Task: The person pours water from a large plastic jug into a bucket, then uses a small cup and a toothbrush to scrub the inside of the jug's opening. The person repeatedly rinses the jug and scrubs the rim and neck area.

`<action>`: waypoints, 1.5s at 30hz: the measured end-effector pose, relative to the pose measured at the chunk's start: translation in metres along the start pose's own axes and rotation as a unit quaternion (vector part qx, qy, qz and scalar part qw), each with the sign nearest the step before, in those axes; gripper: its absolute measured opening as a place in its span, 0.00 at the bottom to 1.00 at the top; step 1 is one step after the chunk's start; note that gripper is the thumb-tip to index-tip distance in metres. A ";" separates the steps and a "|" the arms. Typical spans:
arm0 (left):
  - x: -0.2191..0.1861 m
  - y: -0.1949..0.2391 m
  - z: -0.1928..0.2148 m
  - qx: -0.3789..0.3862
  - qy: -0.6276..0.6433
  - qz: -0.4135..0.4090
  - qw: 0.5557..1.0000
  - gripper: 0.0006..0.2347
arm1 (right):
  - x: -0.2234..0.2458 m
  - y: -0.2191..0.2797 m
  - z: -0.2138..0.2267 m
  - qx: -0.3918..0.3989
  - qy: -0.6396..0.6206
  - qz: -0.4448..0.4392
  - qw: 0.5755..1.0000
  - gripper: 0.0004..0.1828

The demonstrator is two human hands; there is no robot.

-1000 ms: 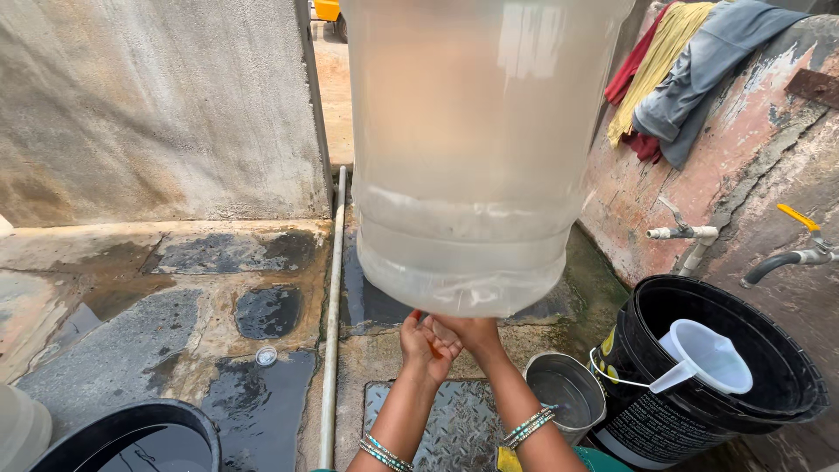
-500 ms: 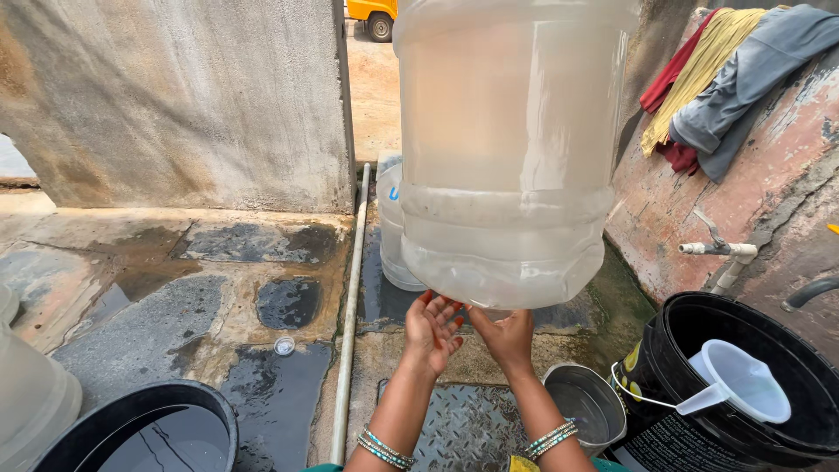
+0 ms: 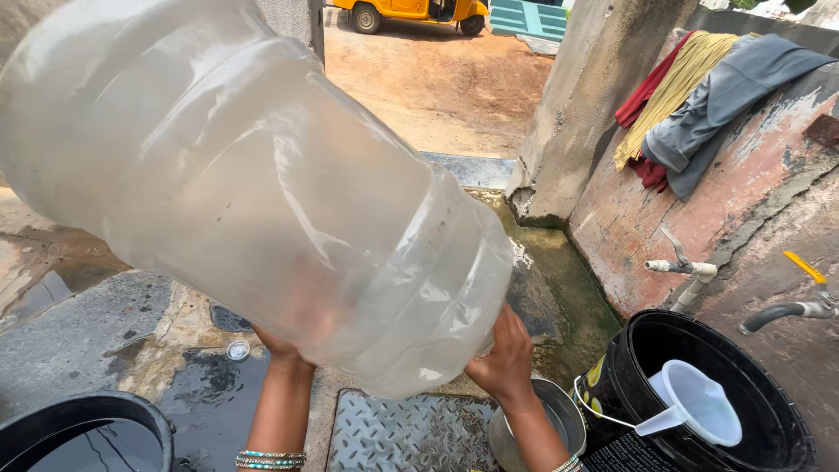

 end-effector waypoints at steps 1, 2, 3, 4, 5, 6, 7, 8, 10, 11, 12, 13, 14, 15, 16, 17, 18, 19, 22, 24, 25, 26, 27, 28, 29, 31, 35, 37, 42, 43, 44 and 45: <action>-0.006 0.001 -0.014 0.013 -0.026 0.001 1.000 0.31 | -0.008 0.000 -0.004 0.026 -0.021 -0.074 0.997 0.35; -0.010 0.003 -0.032 0.031 -0.065 0.007 0.997 0.32 | -0.015 0.000 -0.007 0.037 -0.040 -0.133 0.990 0.35; -0.013 0.010 -0.051 0.051 -0.108 0.014 0.993 0.33 | -0.021 0.002 -0.010 0.030 -0.067 -0.139 0.988 0.36; -0.014 0.022 -0.069 0.078 -0.152 0.021 0.985 0.35 | -0.026 0.004 -0.012 0.018 -0.097 -0.143 0.985 0.36; -0.016 0.034 -0.087 0.112 -0.188 0.025 0.975 0.36 | -0.028 0.005 -0.016 0.007 -0.130 -0.145 0.981 0.36; -0.017 0.048 -0.103 0.155 -0.209 0.024 0.965 0.37 | -0.031 0.005 -0.017 -0.002 -0.160 -0.146 0.976 0.37; -0.021 0.061 -0.115 0.201 -0.227 0.020 0.953 0.38 | -0.030 0.002 -0.023 -0.010 -0.193 -0.143 0.971 0.37; -0.025 0.071 -0.125 0.247 -0.245 0.015 0.937 0.40 | -0.029 -0.002 -0.026 -0.016 -0.226 -0.143 0.963 0.37; -0.031 0.079 -0.130 0.275 -0.233 0.007 0.933 0.39 | -0.029 -0.007 -0.028 -0.018 -0.291 -0.149 0.945 0.38; -0.032 0.080 -0.128 0.287 -0.224 0.005 0.931 0.39 | -0.031 -0.008 -0.026 -0.014 -0.313 -0.156 0.937 0.38; -0.033 0.075 -0.122 0.259 -0.234 -0.005 0.937 0.38 | -0.032 -0.008 -0.025 -0.008 -0.334 -0.163 0.928 0.38; -0.034 0.068 -0.113 0.231 -0.243 -0.014 0.942 0.38 | -0.034 -0.007 -0.023 0.000 -0.350 -0.170 0.921 0.39; -0.033 0.060 -0.104 0.203 -0.253 -0.023 0.946 0.38 | -0.035 -0.005 -0.022 0.006 -0.367 -0.176 0.913 0.39; -0.031 0.050 -0.093 0.170 -0.239 -0.008 0.956 0.37 | -0.036 -0.001 -0.022 0.010 -0.380 -0.183 0.906 0.39; -0.030 0.041 -0.081 0.135 -0.225 0.007 0.965 0.37 | -0.036 0.004 -0.025 0.014 -0.395 -0.190 0.899 0.40; -0.025 0.030 -0.073 0.105 -0.204 0.019 0.973 0.36 | -0.040 0.005 -0.024 0.016 -0.398 -0.191 0.897 0.40; -0.024 0.023 -0.061 0.067 -0.205 0.034 0.976 0.35 | -0.043 0.007 -0.026 0.021 -0.399 -0.191 0.896 0.40; -0.018 0.016 -0.052 0.029 -0.195 0.045 0.979 0.33 | -0.052 0.001 -0.023 0.032 -0.392 -0.182 0.901 0.40; -0.001 0.004 -0.023 -0.024 -0.186 0.110 0.976 0.34 | -0.074 -0.001 -0.019 0.087 -0.344 -0.158 0.922 0.41; 0.006 0.004 -0.011 -0.005 -0.138 0.089 0.986 0.35 | -0.076 0.012 -0.026 0.133 -0.311 -0.151 0.929 0.42; 0.006 0.003 -0.008 0.000 -0.116 0.071 0.991 0.35 | -0.071 0.019 -0.033 0.152 -0.298 -0.147 0.931 0.42; 0.004 0.004 -0.007 0.006 -0.087 0.045 0.995 0.35 | -0.065 0.025 -0.038 0.165 -0.285 -0.144 0.933 0.43; 0.004 0.006 -0.009 0.009 -0.059 0.019 0.998 0.35 | -0.057 0.031 -0.041 0.175 -0.264 -0.135 0.939 0.43; 0.001 0.009 -0.012 0.011 -0.032 -0.006 0.999 0.35 | -0.050 0.034 -0.042 0.184 -0.249 -0.128 0.942 0.43; -0.001 0.015 -0.015 0.013 -0.013 -0.025 1.000 0.35 | -0.043 0.035 -0.041 0.149 -0.215 -0.103 0.960 0.44; -0.009 0.023 -0.029 0.027 0.002 -0.055 0.998 0.35 | -0.033 0.029 -0.034 0.040 -0.101 -0.031 0.994 0.44; -0.022 0.048 -0.061 0.092 -0.079 -0.057 0.991 0.35 | -0.034 0.020 -0.023 -0.154 0.088 0.105 0.979 0.44; -0.027 0.063 -0.072 0.125 -0.167 -0.036 0.977 0.36 | -0.051 0.020 -0.022 -0.123 -0.040 0.021 0.991 0.41; -0.044 0.085 -0.083 0.271 -0.245 -0.113 0.924 0.30 | -0.081 0.021 -0.033 -0.032 -0.270 -0.112 0.956 0.38; -0.045 0.083 -0.082 0.263 -0.265 -0.126 0.919 0.29 | -0.082 0.020 -0.036 -0.020 -0.283 -0.120 0.951 0.38; -0.045 0.078 -0.077 0.231 -0.270 -0.120 0.927 0.28 | -0.080 0.018 -0.039 -0.010 -0.289 -0.125 0.949 0.37; -0.043 0.070 -0.070 0.195 -0.272 -0.115 0.935 0.27 | -0.079 0.014 -0.040 0.000 -0.295 -0.124 0.947 0.37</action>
Point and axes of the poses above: each hand's wrist, its own y-axis away from the middle knuckle, its own z-axis out of the back of the hand, x = y × z, the point moved 1 cm from there along -y, towards the middle knuckle, and after that the axes turned 2 degrees about -y, right-handed, at the moved point
